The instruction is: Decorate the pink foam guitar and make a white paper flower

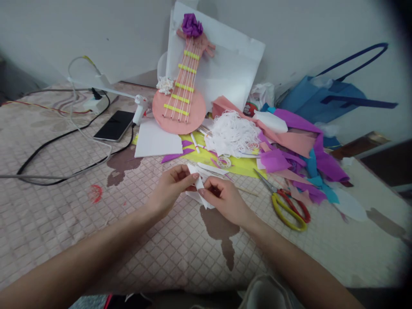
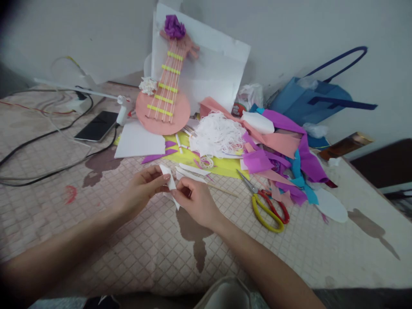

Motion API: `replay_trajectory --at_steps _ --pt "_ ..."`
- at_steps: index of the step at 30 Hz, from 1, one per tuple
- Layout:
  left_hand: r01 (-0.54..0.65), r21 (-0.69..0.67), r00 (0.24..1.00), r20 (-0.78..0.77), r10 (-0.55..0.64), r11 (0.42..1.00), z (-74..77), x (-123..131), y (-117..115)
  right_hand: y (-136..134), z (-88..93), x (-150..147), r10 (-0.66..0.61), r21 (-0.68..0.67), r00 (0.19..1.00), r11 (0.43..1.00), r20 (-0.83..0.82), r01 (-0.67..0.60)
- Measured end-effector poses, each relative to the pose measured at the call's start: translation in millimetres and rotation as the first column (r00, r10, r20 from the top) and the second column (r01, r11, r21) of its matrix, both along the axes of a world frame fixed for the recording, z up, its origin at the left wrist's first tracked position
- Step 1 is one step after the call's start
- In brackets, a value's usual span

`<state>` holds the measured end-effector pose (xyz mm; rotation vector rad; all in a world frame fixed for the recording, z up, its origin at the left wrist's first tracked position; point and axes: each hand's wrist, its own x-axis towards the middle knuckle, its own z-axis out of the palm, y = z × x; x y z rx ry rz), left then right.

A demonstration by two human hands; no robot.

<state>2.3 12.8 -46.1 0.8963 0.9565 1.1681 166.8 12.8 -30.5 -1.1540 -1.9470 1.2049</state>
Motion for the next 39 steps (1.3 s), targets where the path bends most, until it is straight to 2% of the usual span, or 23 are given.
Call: replay_trajectory --at_steps 7,11,14,19,21,24,27,30,33,35,37,39 --pt "-0.053 -0.003 0.998 0.035 0.053 0.999 4.7 -3 2 2 -0.6 0 0.057 -0.073 0.994 0.995 -0.094 -0.064" --pt "0.097 -0.05 0.989 0.12 -0.09 0.994 4.0 -2 1 2 -3.0 1 0.031 -0.125 0.983 0.991 -0.179 -0.054" --pt "0.175 -0.072 0.981 0.1 -0.168 0.982 2.3 -3 1 2 -3.8 0 -0.005 -0.137 0.976 0.99 -0.218 -0.025" --pt "0.062 -0.049 0.998 0.036 -0.06 0.997 -0.8 -3 1 1 -5.3 0 -0.011 -0.252 0.969 0.966 -0.245 -0.053" --pt "0.067 -0.053 0.996 0.054 -0.064 0.996 -0.8 -2 1 1 -6.2 0 -0.017 -0.255 0.967 0.966 -0.253 -0.05" --pt "0.091 -0.058 0.993 0.08 -0.087 0.994 4.3 1 2 2 -5.5 0 -0.014 -0.216 0.964 0.975 -0.265 -0.045" --pt "0.01 -0.052 0.995 0.101 -0.004 0.999 16.5 0 10 12 -0.2 4 -0.019 -0.182 0.969 0.983 -0.247 -0.028" --pt "-0.095 -0.092 0.981 0.162 0.109 0.991 29.1 -5 23 28 5.8 11 -0.138 -0.061 0.971 0.99 -0.195 0.128" --pt "-0.071 -0.143 0.981 0.171 0.095 0.987 32.4 -9 35 41 6.9 16 -0.22 0.133 0.972 0.964 -0.079 0.229" --pt "-0.064 -0.161 0.98 0.174 0.092 0.985 28.1 -12 38 42 4.7 17 -0.202 0.244 0.979 0.951 0.024 0.19" --pt "-0.075 -0.17 0.978 0.179 0.105 0.983 21.0 -14 38 33 1.5 15 -0.108 0.295 0.981 0.954 0.164 0.055" --pt "-0.09 -0.185 0.977 0.174 0.123 0.979 14.4 -16 36 20 -1.4 11 -0.01 0.317 0.94 0.943 0.342 -0.105"
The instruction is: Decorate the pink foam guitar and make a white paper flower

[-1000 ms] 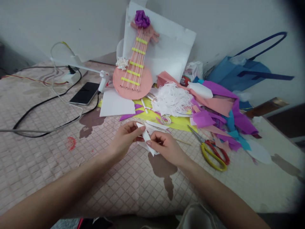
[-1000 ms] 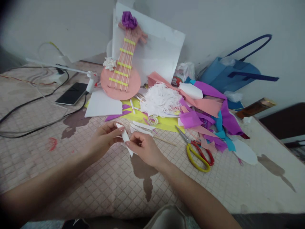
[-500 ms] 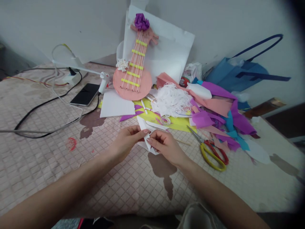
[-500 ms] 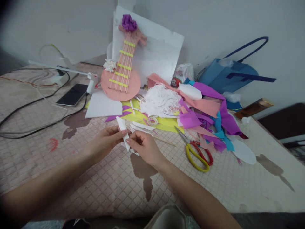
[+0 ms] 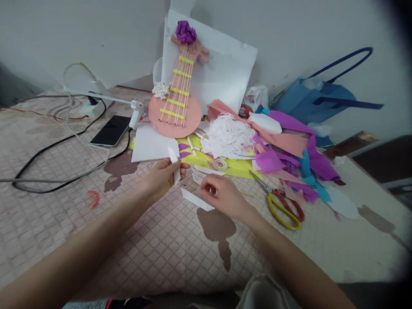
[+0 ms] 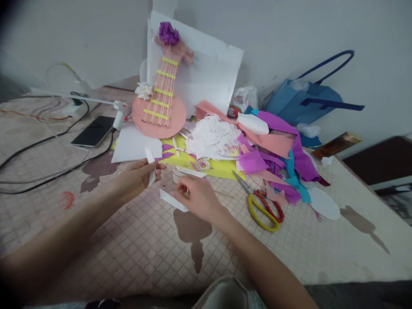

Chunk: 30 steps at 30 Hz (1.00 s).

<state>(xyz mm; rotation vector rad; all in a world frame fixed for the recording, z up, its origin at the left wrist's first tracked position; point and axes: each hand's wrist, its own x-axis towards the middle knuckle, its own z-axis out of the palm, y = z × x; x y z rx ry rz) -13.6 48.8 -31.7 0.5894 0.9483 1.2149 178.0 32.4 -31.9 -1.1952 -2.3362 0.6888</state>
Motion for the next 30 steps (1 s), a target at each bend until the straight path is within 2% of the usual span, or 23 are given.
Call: replay_trajectory --at_steps 3,5,8,11,14,17,20,22,24,26,28,30 --pt "-0.006 -0.04 1.0 0.006 0.006 0.999 -4.6 -2 -3 -21 -3.8 -8 -0.007 0.116 0.967 0.993 0.256 -0.024" --pt "0.002 -0.061 0.999 0.032 0.0 0.998 -4.4 -2 -5 -29 -6.8 -12 -0.034 0.165 0.934 0.986 0.357 -0.028" --pt "0.004 -0.093 0.999 0.047 0.001 0.996 -3.6 -2 -7 -33 -11.8 -14 -0.026 0.205 0.905 0.976 0.424 -0.069" --pt "-0.036 -0.096 0.999 0.034 0.04 0.995 -5.5 -3 -5 -31 -15.5 -11 -0.014 0.223 0.91 0.971 0.414 -0.086" --pt "-0.046 -0.088 0.998 0.042 0.05 0.995 -8.6 -5 -4 -23 -14.9 -5 -0.038 0.132 0.966 0.991 0.257 0.004" --pt "-0.04 -0.101 0.998 0.046 0.045 0.994 -10.4 -3 -5 -12 -10.8 1 -0.13 -0.12 0.988 0.985 -0.078 0.121" --pt "-0.021 -0.116 0.999 0.043 0.026 0.993 -11.3 6 -12 -4 -8.2 3 -0.26 -0.431 0.894 0.898 -0.365 0.085" --pt "0.032 -0.126 0.999 0.044 -0.027 0.992 -12.2 13 -19 -4 -9.0 1 -0.333 -0.543 0.822 0.839 -0.462 0.035" --pt "0.097 -0.089 0.995 0.036 -0.094 0.991 -13.9 19 -26 -6 -11.4 -4 -0.377 -0.573 0.771 0.819 -0.514 0.018" --pt "0.166 -0.021 0.986 -0.007 -0.167 0.986 -16.0 22 -30 -9 -14.2 -9 -0.397 -0.568 0.739 0.823 -0.545 0.023" --pt "0.197 0.04 0.978 -0.082 -0.193 0.98 -17.8 22 -33 -11 -15.0 -12 -0.386 -0.556 0.74 0.831 -0.55 0.02" --pt "0.18 0.061 0.976 -0.138 -0.17 0.982 -18.3 20 -32 -8 -12.6 -9 -0.349 -0.51 0.768 0.859 -0.537 0.034"
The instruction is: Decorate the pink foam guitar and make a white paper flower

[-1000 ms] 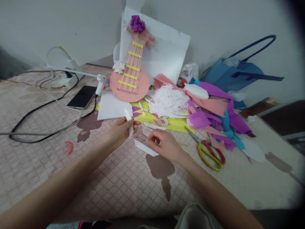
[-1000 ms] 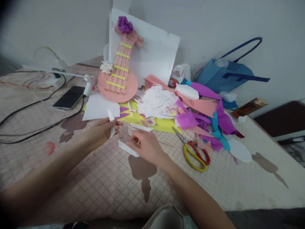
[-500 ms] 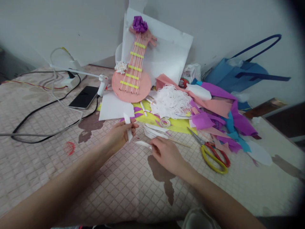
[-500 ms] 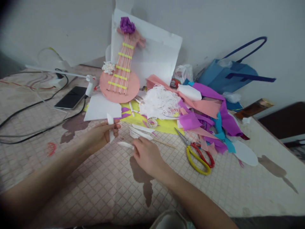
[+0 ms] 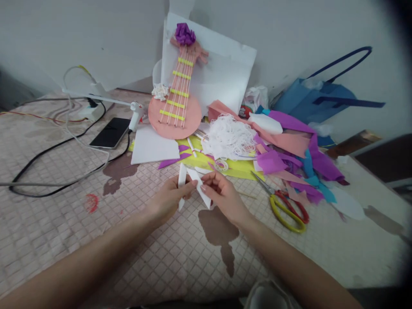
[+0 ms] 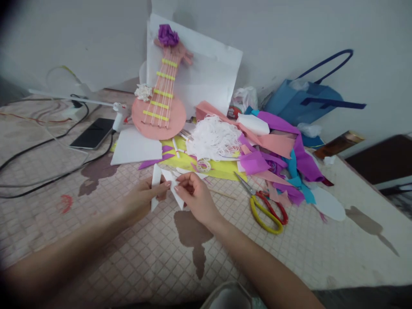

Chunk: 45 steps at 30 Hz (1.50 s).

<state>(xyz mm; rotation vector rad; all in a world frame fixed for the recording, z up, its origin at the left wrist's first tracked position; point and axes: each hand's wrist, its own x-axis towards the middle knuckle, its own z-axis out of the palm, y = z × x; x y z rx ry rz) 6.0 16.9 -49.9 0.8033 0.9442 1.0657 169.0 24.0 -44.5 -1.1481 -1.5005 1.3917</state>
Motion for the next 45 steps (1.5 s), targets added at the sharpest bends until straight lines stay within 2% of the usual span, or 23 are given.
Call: replay_trajectory --at_steps 2,4,6,9,11,16,21,28,38,42,45 --pt "-0.043 -0.007 0.999 -0.009 0.043 0.999 1.1 -3 3 6 5.5 9 -0.057 0.138 0.993 0.99 0.1 0.043" --pt "-0.075 -0.025 0.997 0.015 0.075 0.997 3.4 -6 7 12 11.5 20 -0.184 0.343 0.953 0.935 0.242 0.093" --pt "-0.095 -0.038 0.995 0.036 0.097 0.995 5.6 -8 10 17 14.8 30 -0.192 0.446 0.889 0.895 0.417 -0.016" --pt "-0.079 -0.055 0.996 0.029 0.08 0.995 7.2 -8 12 17 11.9 32 -0.145 0.477 0.752 0.844 0.643 -0.245" --pt "-0.066 -0.055 0.998 0.015 0.067 0.996 6.9 -8 12 14 6.8 28 -0.175 0.495 0.661 0.803 0.73 -0.333" --pt "-0.075 -0.074 0.997 0.017 0.076 0.994 5.6 -10 12 7 -1.3 18 -0.308 0.529 0.493 0.744 0.814 -0.408" --pt "-0.097 -0.094 0.995 0.019 0.099 0.991 6.6 -11 14 9 -5.1 19 -0.375 0.53 0.391 0.719 0.841 -0.449" --pt "-0.102 -0.095 0.993 0.042 0.106 0.99 5.3 -12 15 4 -10.6 13 -0.382 0.492 0.311 0.703 0.87 -0.514" --pt "-0.118 -0.09 0.992 0.044 0.122 0.989 5.0 -13 16 -3 -11.4 11 -0.407 0.489 0.272 0.728 0.872 -0.481" --pt "-0.105 -0.088 0.993 0.04 0.109 0.991 3.7 -14 17 -2 -13.0 11 -0.4 0.495 0.293 0.729 0.868 -0.472" --pt "-0.092 -0.09 0.995 0.034 0.095 0.992 3.6 -14 17 1 -10.3 12 -0.363 0.506 0.379 0.756 0.851 -0.414"
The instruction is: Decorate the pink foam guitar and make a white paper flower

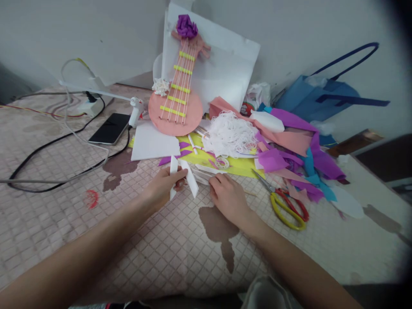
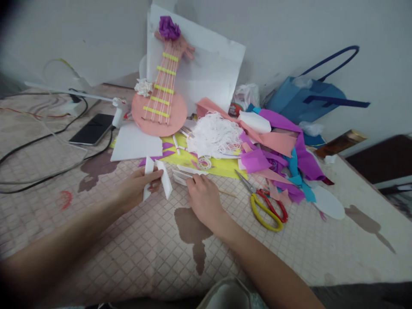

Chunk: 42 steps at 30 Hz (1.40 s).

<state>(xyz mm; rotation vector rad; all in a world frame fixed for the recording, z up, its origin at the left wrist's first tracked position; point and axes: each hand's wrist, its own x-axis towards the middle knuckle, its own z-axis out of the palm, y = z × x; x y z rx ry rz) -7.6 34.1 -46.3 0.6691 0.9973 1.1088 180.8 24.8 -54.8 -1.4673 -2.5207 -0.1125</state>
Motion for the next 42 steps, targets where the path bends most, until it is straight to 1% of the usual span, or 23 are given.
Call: replay_trajectory --at_steps 2,3,4,5,6,7,8,9,10,12,14,16,19,23,28,34,37,40,42 --pt "0.006 0.002 1.0 -0.007 -0.006 1.0 0.4 0 -1 3 3.0 2 -0.032 -0.09 0.981 0.996 -0.189 0.015" --pt "0.011 0.007 1.0 -0.019 -0.011 1.0 0.8 0 -1 5 4.4 3 -0.065 -0.164 0.945 0.986 -0.319 0.012" --pt "0.022 0.015 0.999 -0.037 -0.022 1.0 1.1 0 -2 7 5.6 4 -0.115 -0.258 0.884 0.966 -0.453 -0.007" --pt "0.041 0.026 0.998 -0.058 -0.04 0.999 1.4 1 -3 8 6.4 4 -0.18 -0.363 0.801 0.931 -0.571 -0.05" --pt "0.068 0.038 0.995 -0.079 -0.065 0.997 1.7 1 -4 9 6.9 5 -0.255 -0.461 0.708 0.88 -0.658 -0.112" --pt "0.098 0.053 0.991 -0.096 -0.093 0.994 1.8 1 -5 9 7.0 4 -0.334 -0.543 0.619 0.82 -0.711 -0.18" --pt "0.127 0.068 0.987 -0.108 -0.119 0.99 1.8 1 -6 9 6.8 4 -0.405 -0.6 0.542 0.761 -0.736 -0.247" --pt "0.151 0.084 0.983 -0.114 -0.141 0.985 1.5 2 -7 8 6.6 2 -0.461 -0.638 0.484 0.707 -0.744 -0.307" --pt "0.168 0.098 0.981 -0.116 -0.156 0.981 1.1 2 -8 7 6.3 0 -0.504 -0.661 0.443 0.662 -0.741 -0.354" --pt "0.168 0.118 0.981 -0.121 -0.154 0.979 -0.3 2 -9 4 6.0 -4 -0.559 -0.687 0.4 0.591 -0.727 -0.423" --pt "0.142 0.123 0.984 -0.126 -0.127 0.982 -1.8 2 -8 2 5.9 -6 -0.568 -0.687 0.39 0.553 -0.725 -0.472" --pt "0.127 0.12 0.985 -0.132 -0.111 0.985 -2.7 2 -8 0 5.5 -7 -0.539 -0.668 0.397 0.556 -0.743 -0.494" --pt "0.14 0.115 0.983 -0.137 -0.124 0.983 -2.1 2 -8 0 4.1 -7 -0.502 -0.651 0.415 0.568 -0.759 -0.503" --pt "0.149 0.1 0.98 -0.146 -0.134 0.984 0.8 3 -8 0 2.8 -7 -0.495 -0.646 0.416 0.556 -0.763 -0.523" --pt "0.143 0.071 0.98 -0.151 -0.131 0.987 3.7 5 -9 -2 6.8 -9 -0.485 -0.651 0.434 0.574 -0.759 -0.497" --pt "0.16 0.074 0.978 -0.146 -0.148 0.984 0.1 4 -8 -3 8.5 -9 -0.477 -0.649 0.441 0.582 -0.76 -0.49" --pt "0.158 0.067 0.982 -0.117 -0.15 0.985 -2.3 4 -9 -2 7.3 -9 -0.468 -0.637 0.434 0.606 -0.77 -0.477" --pt "0.193 0.068 0.976 -0.113 -0.185 0.979 -2.9 4 -9 -2 7.2 -9 -0.46 -0.639 0.448 0.619 -0.767 -0.458" --pt "0.195 0.069 0.973 -0.139 -0.184 0.978 -2.4 4 -9 -2 7.8 -10 -0.451 -0.625 0.443 0.654 -0.775 -0.426"
